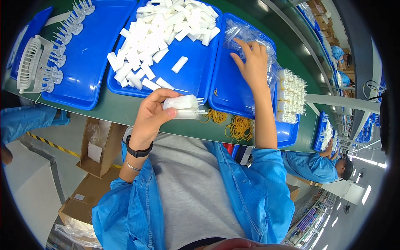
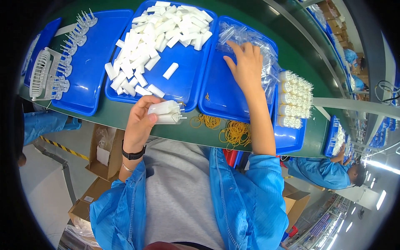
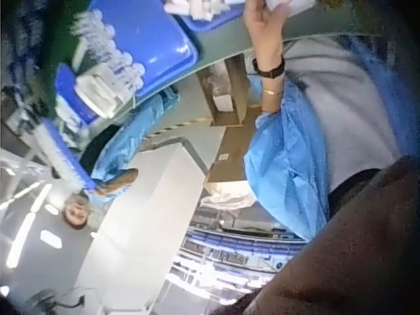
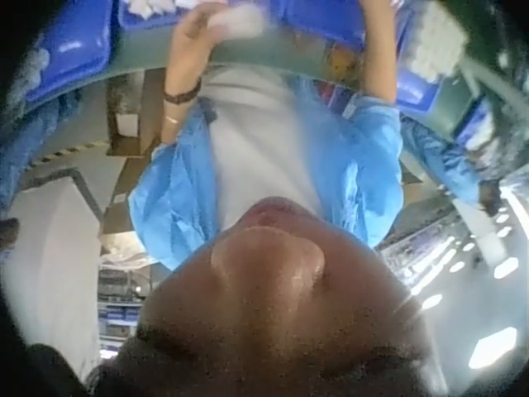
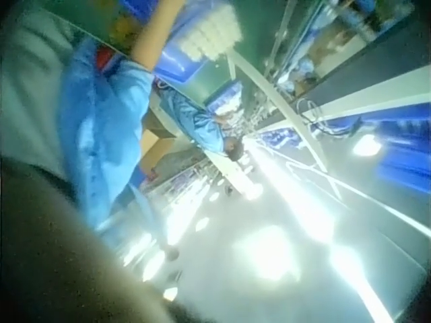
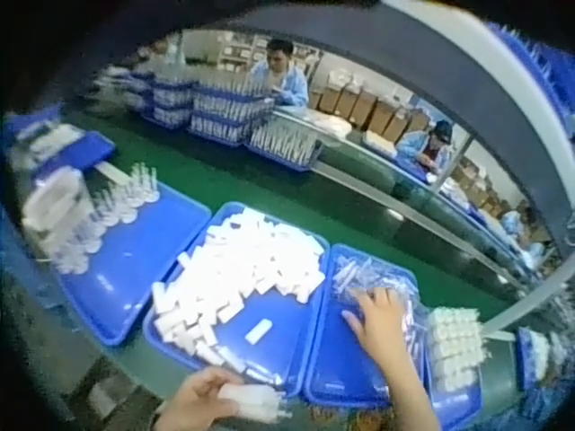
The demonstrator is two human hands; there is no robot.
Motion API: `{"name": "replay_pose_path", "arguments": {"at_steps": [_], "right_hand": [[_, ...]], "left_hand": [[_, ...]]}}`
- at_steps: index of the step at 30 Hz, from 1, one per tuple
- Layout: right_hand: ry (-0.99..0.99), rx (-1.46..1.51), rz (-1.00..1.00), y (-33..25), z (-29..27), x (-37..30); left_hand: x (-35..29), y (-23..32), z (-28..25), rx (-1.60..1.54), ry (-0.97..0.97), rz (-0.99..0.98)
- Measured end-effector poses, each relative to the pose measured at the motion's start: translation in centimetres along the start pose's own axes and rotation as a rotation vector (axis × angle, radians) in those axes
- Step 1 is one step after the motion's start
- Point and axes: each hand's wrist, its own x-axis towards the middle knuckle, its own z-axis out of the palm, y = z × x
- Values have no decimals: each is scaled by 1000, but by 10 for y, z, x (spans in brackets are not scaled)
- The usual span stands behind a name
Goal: The person assembles components by placing foam pieces onto the prongs of plastic bases, sliding clear plastic sleeves over the foam, and securing the assembly with a rubber band.
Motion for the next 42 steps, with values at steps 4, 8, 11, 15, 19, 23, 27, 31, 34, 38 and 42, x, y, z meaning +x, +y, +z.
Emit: {"name": "replay_pose_path", "arguments": {"at_steps": [4, 8, 11, 15, 19, 23, 27, 31, 34, 38, 42], "right_hand": [[-77, -92, 13, -3, 6, 9], [93, 197, -119, -11, -3, 11], [-18, 546, -9, -46, -34, 5], [-92, 655, -174, -66, -63, -1], [-164, 881, -35, -79, -73, -16], [-122, 822, -175, -79, -74, -15], [-137, 796, -235, -80, -73, -15], [-186, 827, -259, -85, -70, -16], [-177, 920, -212, -90, -69, -19], [-133, 954, -240, -94, -65, -20], [-123, 988, -256, -98, -63, -21]], "left_hand": [[-1, 1, 1, -29, 8, -7], [-2, 5, 0, -16, 16, 6], [-1, 4, -4, -29, 49, 12], [0, 6, -3, -25, 96, 20], [1, 5, -3, -17, 85, 31], [2, 4, -2, -10, 62, 39], [2, 4, 1, 5, 66, 58], [2, 5, 5, 43, 37, 70], [3, 2, 6, 82, 16, 92], [4, 2, 6, 235, -35, 187], [4, 5, 9, 274, -10, 142]]}}
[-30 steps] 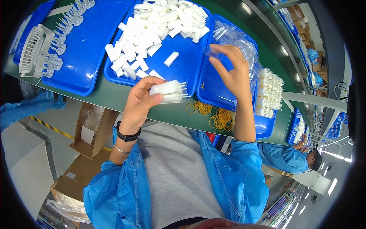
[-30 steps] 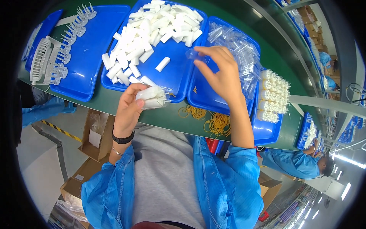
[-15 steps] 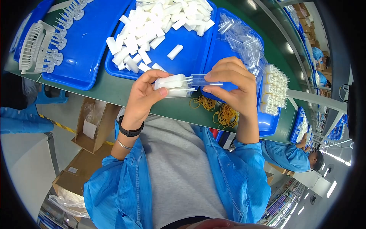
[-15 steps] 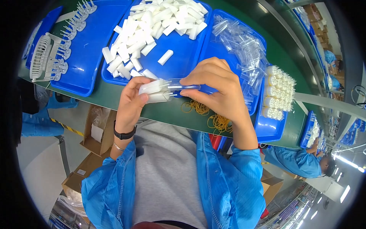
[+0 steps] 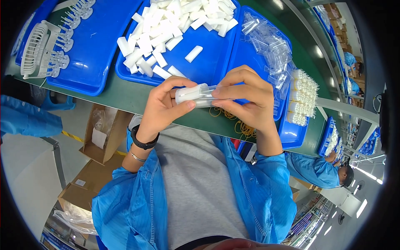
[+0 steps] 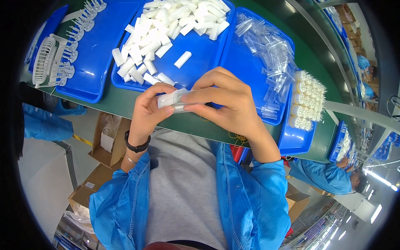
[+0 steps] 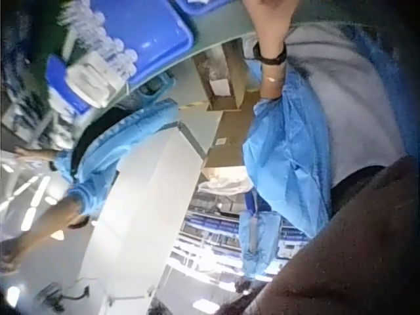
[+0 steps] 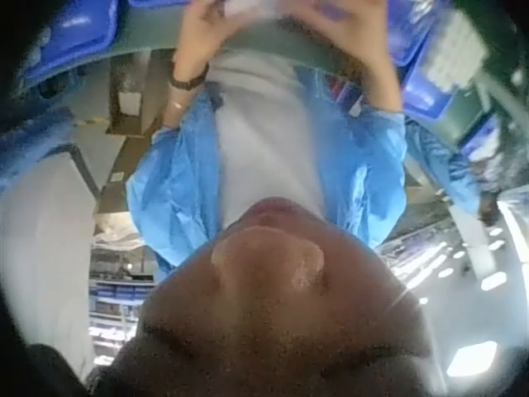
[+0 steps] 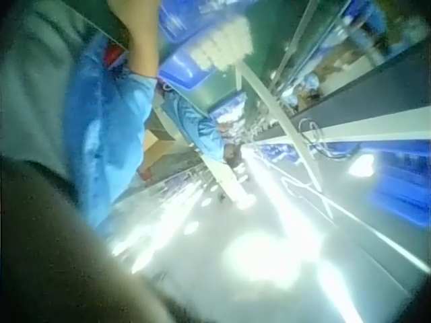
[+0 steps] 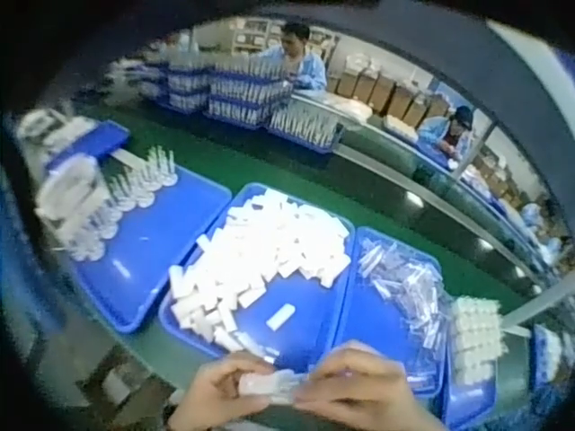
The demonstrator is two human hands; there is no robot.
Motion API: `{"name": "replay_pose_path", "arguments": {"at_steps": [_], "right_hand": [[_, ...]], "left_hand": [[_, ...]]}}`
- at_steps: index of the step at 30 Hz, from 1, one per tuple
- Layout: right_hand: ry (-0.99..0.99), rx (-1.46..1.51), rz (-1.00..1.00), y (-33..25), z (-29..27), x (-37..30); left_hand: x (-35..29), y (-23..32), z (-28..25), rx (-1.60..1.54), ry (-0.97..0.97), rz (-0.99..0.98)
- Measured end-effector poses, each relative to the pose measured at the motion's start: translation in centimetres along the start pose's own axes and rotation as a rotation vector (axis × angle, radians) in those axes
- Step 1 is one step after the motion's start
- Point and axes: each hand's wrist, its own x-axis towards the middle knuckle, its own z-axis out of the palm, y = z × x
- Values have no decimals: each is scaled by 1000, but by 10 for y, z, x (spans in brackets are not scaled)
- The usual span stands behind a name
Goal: The person assembles components by placing foam pieces onto the prongs of plastic bases, sliding clear plastic sleeves over the foam, and securing the assembly with a rubber band.
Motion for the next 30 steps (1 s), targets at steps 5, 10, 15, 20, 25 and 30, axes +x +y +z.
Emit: {"name": "replay_pose_path", "arguments": {"at_steps": [5, 10, 15, 20, 25, 30], "right_hand": [[-21, 30, 30, -4, 1, 0], [0, -72, 90, -7, -3, -3], [-21, -56, 106, -9, -4, -3], [11, -17, 129, -7, -2, -6], [16, 2, 95, -6, 1, -7], [47, -27, 19, -2, 4, -9]], "left_hand": [[1, -2, -4, -79, -22, -57], [0, -3, -1, -178, -12, -81], [0, -6, -1, -118, -16, -37], [1, -5, -1, -88, -21, -8], [1, -6, -2, -19, 8, 53], [1, -4, 0, 176, 23, 127]]}}
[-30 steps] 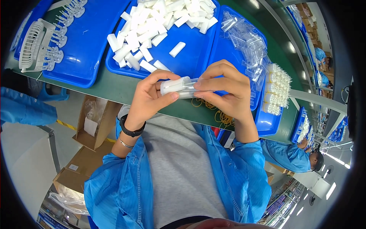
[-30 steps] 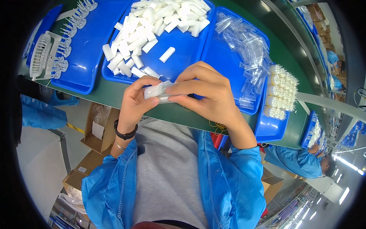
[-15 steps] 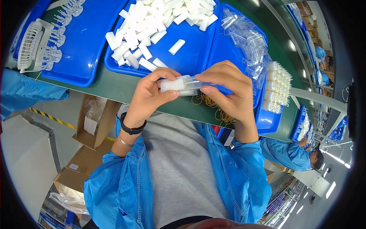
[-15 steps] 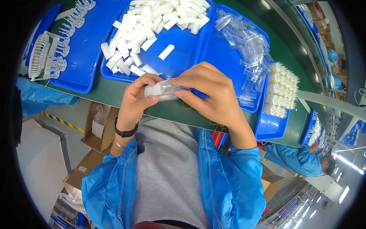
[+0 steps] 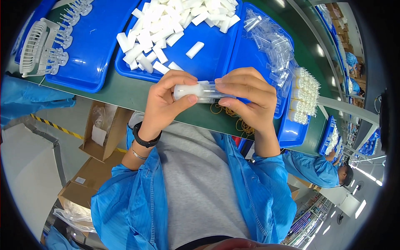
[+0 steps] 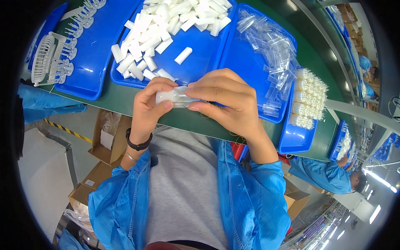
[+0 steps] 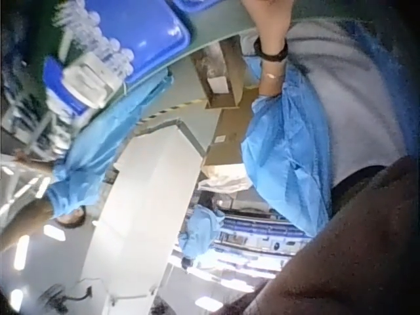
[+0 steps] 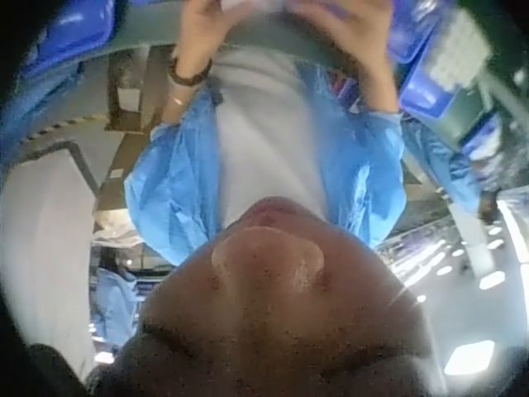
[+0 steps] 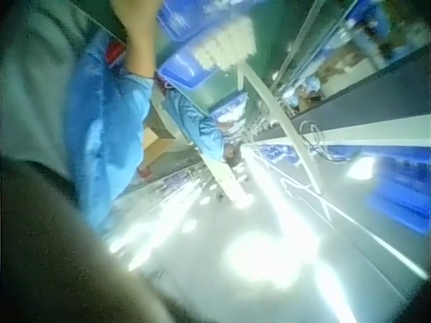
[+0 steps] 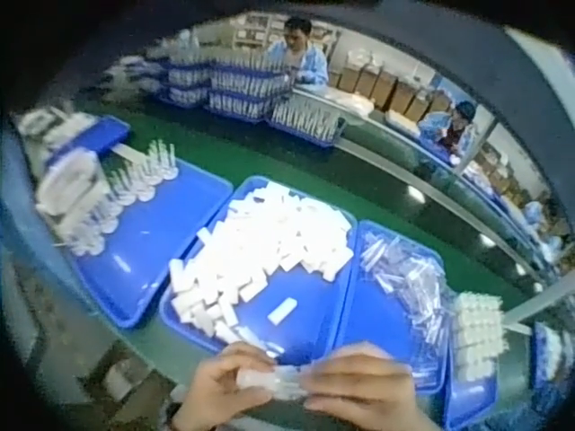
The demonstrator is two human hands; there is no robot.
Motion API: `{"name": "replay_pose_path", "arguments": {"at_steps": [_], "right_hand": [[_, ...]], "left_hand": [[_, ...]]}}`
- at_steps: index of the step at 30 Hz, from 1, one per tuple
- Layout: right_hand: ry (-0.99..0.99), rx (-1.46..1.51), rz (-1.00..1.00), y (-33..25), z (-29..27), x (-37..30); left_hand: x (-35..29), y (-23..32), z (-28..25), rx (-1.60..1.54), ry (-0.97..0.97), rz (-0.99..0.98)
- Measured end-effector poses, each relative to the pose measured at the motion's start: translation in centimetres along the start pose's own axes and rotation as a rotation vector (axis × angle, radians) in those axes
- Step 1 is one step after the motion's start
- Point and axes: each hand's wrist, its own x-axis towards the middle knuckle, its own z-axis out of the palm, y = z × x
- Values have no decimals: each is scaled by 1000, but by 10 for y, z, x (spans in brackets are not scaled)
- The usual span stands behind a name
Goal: The person assembles components by placing foam pieces onto the prongs of plastic bases, sliding clear plastic sleeves over the foam, and securing the assembly with a rubber band.
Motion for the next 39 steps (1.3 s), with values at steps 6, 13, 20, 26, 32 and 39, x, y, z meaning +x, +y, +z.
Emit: {"name": "replay_pose_path", "arguments": {"at_steps": [6, 13, 20, 26, 32, 39], "right_hand": [[86, 91, 51, 8, 10, -10], [155, -110, -64, -2, 18, -11], [198, -128, -127, -1, 23, -16], [186, -57, -98, 3, 20, -15], [21, 234, 256, -3, 8, -10], [45, 280, 401, -1, 1, -10]], "left_hand": [[1, -3, 3, -3, 61, 26], [-1, -2, 4, 45, 97, 48], [-2, 6, 4, 26, 76, 34], [-1, 9, -5, 139, -5, 30], [-2, 12, -6, 108, 12, 33], [-2, 10, -16, -617, 74, -260]]}}
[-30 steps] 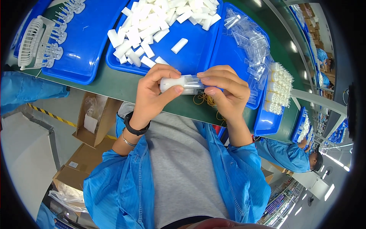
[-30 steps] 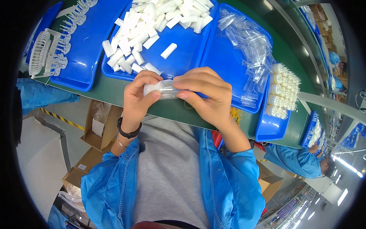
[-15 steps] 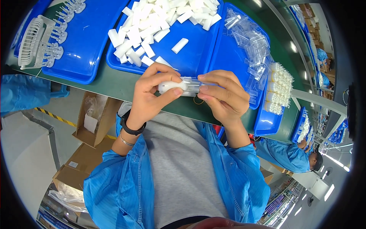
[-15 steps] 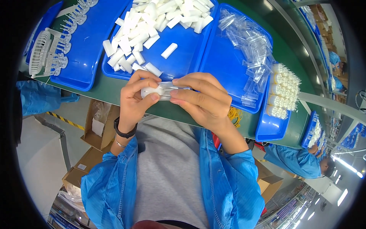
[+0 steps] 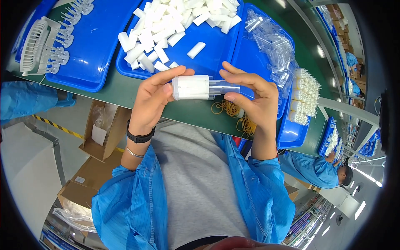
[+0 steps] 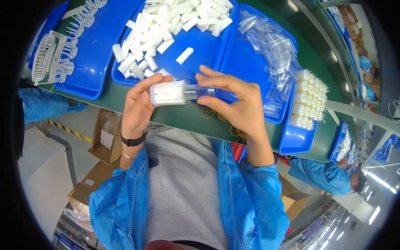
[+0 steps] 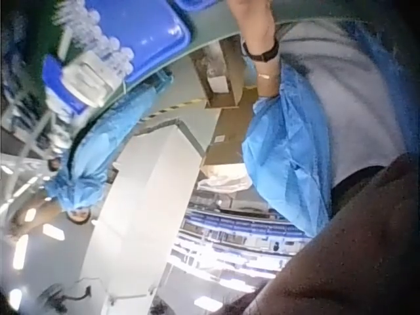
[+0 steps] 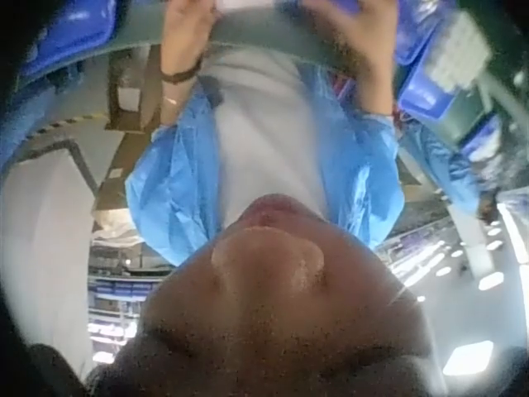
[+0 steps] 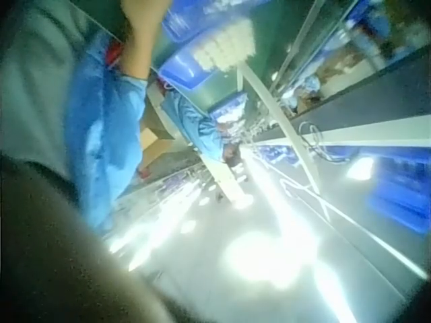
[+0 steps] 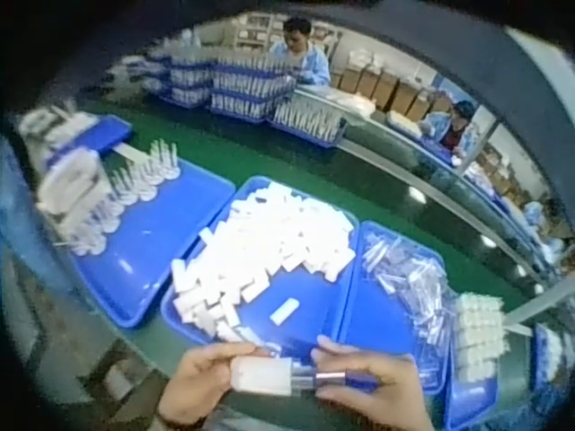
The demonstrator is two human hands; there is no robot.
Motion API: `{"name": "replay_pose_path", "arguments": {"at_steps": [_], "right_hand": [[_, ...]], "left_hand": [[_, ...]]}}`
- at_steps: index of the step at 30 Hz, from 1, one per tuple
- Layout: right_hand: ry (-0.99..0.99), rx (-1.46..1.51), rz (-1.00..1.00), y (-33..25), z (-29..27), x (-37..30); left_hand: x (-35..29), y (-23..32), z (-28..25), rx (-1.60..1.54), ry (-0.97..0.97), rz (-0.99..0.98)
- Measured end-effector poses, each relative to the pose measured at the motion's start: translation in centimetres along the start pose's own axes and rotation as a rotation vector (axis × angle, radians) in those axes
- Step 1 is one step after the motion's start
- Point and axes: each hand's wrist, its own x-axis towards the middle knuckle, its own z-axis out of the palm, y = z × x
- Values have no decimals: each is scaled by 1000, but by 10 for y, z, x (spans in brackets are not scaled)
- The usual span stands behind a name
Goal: The person assembles components by placing foam pieces onto the prongs of plastic bases, sliding clear plastic sleeves over the foam, and securing the assembly with a rubber band.
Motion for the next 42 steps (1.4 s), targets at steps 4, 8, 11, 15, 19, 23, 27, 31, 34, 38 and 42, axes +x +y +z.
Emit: {"name": "replay_pose_path", "arguments": {"at_steps": [4, 8, 11, 15, 19, 23, 27, 31, 34, 38, 42], "right_hand": [[-26, -81, -51, 0, 4, 0], [-64, -126, -99, 1, 14, 5], [-79, -130, -137, 3, 19, 5], [-73, -118, -181, 6, 26, 6], [-87, -139, -227, 12, 28, 8], [-76, -12, -277, 6, 31, 10], [-80, -210, -311, 12, 31, 7], [-35, -123, -215, 13, 32, 7], [-72, -58, -195, 9, 30, 9], [-108, 215, -235, 23, 11, 23], [-13, -540, -396, 27, -6, 49]], "left_hand": [[0, -8, -9, 209, -50, 54], [1, -14, -3, 233, -93, 103], [0, -15, -3, 239, -102, 101], [-1, -18, -4, 226, -59, 118], [-1, -15, -6, 220, -71, 104], [2, -15, -3, -3, -61, 80], [2, -21, -5, -120, -47, -42], [5, -19, -5, 321, -87, 86], [4, -13, 0, 369, -94, 56], [2, -11, -2, 307, -169, 48], [3, -16, -7, 211, -228, 46]]}}
